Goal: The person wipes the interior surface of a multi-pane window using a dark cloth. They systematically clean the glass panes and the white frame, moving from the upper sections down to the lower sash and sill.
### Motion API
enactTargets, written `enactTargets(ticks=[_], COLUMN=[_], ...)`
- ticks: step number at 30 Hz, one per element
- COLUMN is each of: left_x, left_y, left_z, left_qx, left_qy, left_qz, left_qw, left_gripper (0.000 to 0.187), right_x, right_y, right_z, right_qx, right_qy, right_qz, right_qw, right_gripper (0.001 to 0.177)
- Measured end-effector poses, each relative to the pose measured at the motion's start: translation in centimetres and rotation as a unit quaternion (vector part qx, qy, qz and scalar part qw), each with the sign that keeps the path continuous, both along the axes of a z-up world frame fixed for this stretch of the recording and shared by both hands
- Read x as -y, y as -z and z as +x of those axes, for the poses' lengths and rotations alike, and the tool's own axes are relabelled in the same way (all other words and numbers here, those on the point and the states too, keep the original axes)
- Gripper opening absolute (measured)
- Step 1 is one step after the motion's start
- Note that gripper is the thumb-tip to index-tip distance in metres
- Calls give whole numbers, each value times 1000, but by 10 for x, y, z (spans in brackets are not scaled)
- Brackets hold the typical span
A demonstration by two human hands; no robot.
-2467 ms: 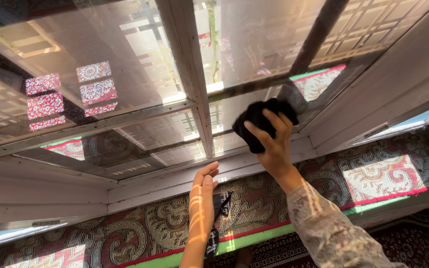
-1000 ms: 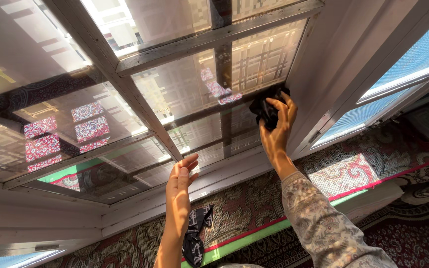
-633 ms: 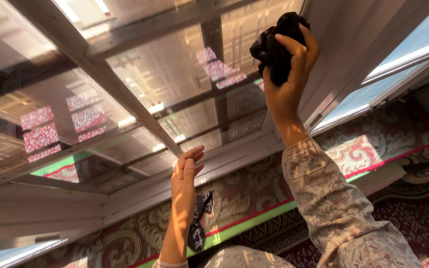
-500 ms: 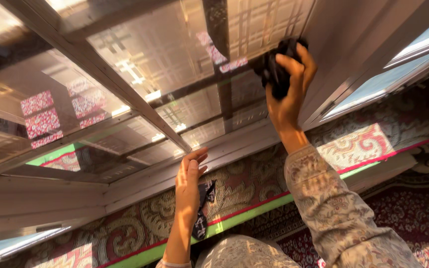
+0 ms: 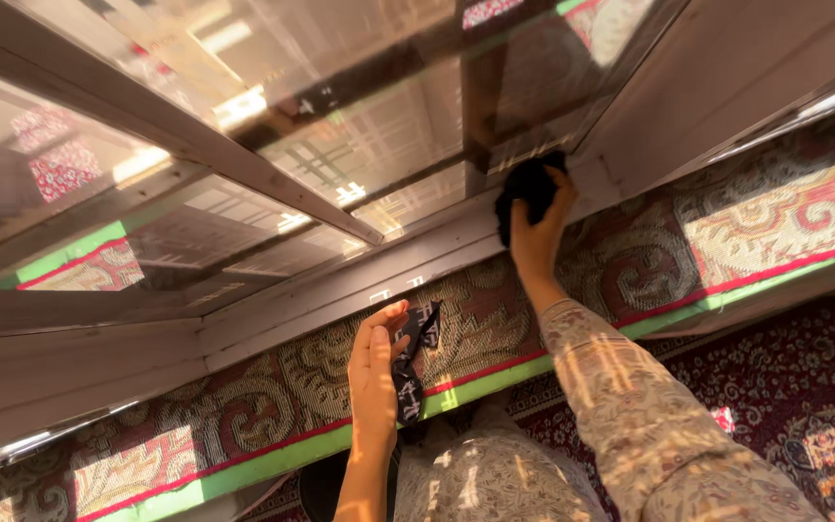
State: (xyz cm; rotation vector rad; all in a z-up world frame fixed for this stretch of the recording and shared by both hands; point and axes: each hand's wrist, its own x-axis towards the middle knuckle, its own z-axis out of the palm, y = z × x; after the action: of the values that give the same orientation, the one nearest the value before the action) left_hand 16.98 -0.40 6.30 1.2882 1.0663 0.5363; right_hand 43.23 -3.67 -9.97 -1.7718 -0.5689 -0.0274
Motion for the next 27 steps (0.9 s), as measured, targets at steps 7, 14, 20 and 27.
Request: enactTargets(ticks=[7, 14, 20, 27], left_x=[-4, -14, -16, -17], left_y=[37, 91, 125, 115], left_z=[-15, -6, 24, 43], left_qx=[-20, -65, -112, -68], left_qy=[-27, 23, 58, 126], left_qz=[-40, 2, 40, 121], left_qw=[999, 998, 991, 982], left_gripper=[44, 60, 19, 31], right_x=[-36, 15, 78, 136], right_y=[-14, -69, -85, -36], right_z=[-112, -111, -83, -50], right_qx=[-33, -56, 0, -366], right_qy=[-128, -300, -120, 21], right_qz=[3, -76, -190, -99], right_qw=[991, 949, 975, 925], right_gripper=[50, 35, 27, 39])
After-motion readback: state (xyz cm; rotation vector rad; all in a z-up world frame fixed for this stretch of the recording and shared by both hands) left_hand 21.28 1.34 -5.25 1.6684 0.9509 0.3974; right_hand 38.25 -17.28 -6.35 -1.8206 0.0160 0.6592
